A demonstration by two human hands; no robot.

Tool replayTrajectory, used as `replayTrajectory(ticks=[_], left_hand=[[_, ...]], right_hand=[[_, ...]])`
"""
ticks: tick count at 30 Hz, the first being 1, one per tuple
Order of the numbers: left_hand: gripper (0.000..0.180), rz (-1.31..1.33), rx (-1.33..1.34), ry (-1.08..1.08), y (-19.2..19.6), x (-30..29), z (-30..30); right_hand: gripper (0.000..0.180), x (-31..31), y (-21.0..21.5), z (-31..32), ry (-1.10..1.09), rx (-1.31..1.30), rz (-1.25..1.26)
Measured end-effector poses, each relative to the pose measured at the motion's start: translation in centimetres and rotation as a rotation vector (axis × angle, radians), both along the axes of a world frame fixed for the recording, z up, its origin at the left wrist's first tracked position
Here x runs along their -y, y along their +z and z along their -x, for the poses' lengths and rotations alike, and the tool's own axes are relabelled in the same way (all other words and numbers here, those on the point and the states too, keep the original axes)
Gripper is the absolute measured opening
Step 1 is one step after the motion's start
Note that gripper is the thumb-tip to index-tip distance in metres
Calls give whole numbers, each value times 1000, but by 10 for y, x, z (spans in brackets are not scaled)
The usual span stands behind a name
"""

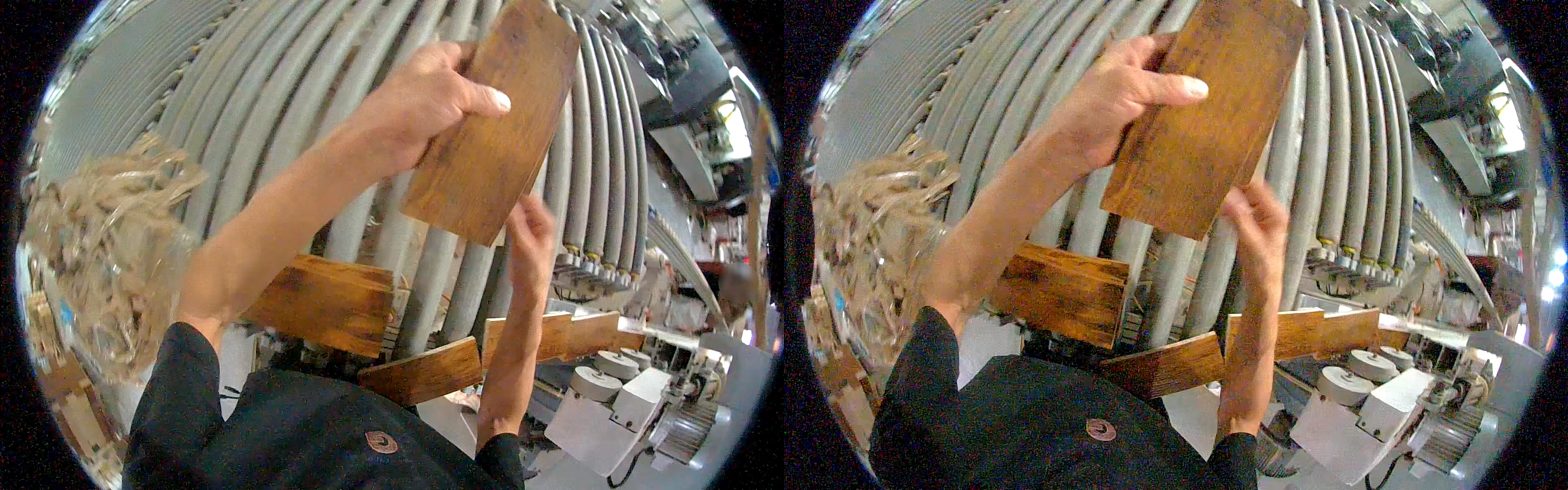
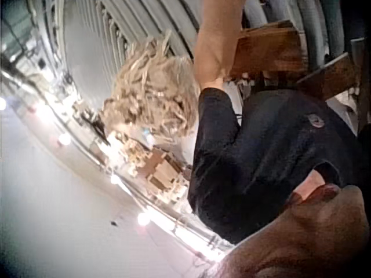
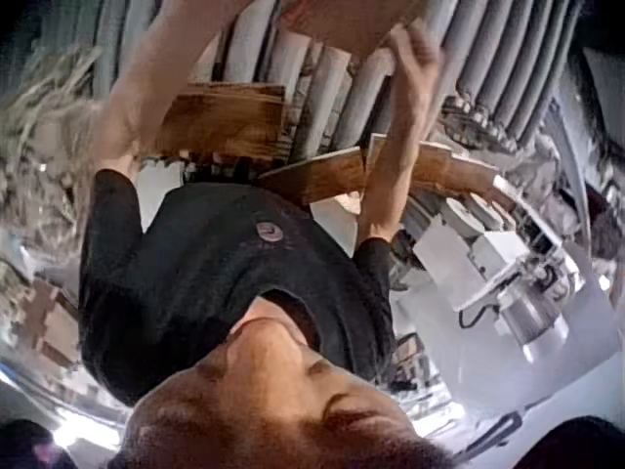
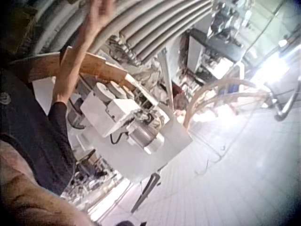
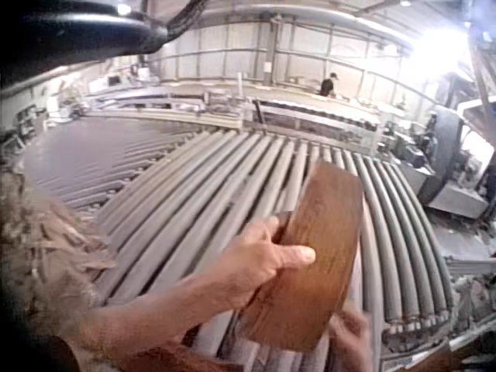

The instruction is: The person picks up wood panels from a stack, places them onto a roller conveyor, and uses a small tool to scrape the edges of the panels.

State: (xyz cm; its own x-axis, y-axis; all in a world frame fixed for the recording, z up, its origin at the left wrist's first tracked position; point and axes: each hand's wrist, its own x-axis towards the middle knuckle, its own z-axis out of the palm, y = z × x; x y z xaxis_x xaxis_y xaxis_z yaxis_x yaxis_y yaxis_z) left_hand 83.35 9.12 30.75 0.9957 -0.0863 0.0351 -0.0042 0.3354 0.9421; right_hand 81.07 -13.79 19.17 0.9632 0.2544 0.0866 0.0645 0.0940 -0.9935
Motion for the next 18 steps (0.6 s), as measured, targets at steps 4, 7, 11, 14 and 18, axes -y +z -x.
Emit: replayTrajectory(ticks=[4,7,11,14,18], left_hand=[[52,-73,67,190,29,-34,54],[54,-63,80,304,28,-67,103],[55,-97,-2,423,12,-84,149],[55,-134,-89,608,0,-85,176],[52,29,-175,540,-18,-105,196]], right_hand=[[52,-36,4,56,408,35,416],[60,-50,5,89,462,120,531],[59,-42,-6,107,415,132,577],[50,-27,-8,116,279,147,475],[29,4,-3,149,-12,266,477]])
